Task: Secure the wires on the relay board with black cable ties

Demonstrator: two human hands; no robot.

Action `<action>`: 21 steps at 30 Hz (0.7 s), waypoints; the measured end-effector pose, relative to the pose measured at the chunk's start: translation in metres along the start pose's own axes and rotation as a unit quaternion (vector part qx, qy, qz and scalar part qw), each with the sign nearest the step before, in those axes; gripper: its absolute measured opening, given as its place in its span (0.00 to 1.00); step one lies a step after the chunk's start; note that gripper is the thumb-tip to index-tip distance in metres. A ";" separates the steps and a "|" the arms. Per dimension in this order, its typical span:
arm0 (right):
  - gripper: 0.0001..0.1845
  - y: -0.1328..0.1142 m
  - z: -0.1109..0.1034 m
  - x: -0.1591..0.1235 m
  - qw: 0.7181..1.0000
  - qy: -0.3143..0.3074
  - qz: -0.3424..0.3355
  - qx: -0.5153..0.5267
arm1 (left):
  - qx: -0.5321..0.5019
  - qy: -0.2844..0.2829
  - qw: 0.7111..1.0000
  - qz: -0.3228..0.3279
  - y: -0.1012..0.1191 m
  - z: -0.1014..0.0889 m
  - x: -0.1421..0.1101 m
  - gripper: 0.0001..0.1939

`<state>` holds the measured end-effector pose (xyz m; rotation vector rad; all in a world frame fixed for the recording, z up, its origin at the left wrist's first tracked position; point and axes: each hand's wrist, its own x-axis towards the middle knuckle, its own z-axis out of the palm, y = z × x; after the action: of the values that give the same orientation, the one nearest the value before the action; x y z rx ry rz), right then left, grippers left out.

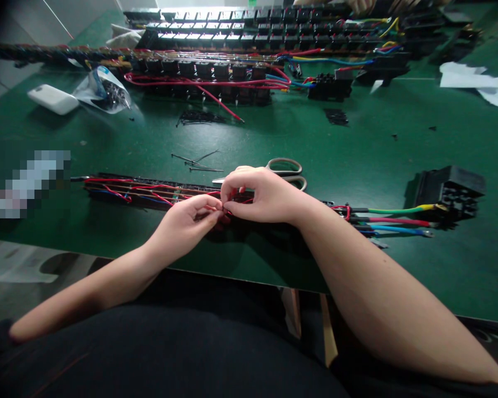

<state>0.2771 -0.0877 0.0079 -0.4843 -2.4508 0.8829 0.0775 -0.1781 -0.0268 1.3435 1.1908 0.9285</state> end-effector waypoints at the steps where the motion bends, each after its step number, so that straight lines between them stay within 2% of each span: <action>1: 0.04 0.000 0.000 0.000 1.000 0.000 -0.001 -0.001 | -0.002 0.000 1.000 0.002 0.000 0.000 0.000 0.07; 12: 0.04 0.001 0.000 0.000 1.000 0.001 0.000 0.005 | 0.026 0.000 0.999 0.026 0.000 -0.002 0.000 0.06; 21: 0.04 0.000 0.000 0.000 1.000 -0.001 0.004 0.008 | 0.019 0.006 1.000 0.022 -0.002 0.000 0.000 0.07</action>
<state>0.2770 -0.0878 0.0077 -0.4865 -2.4435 0.9069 0.0771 -0.1779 -0.0286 1.4008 1.1985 0.9501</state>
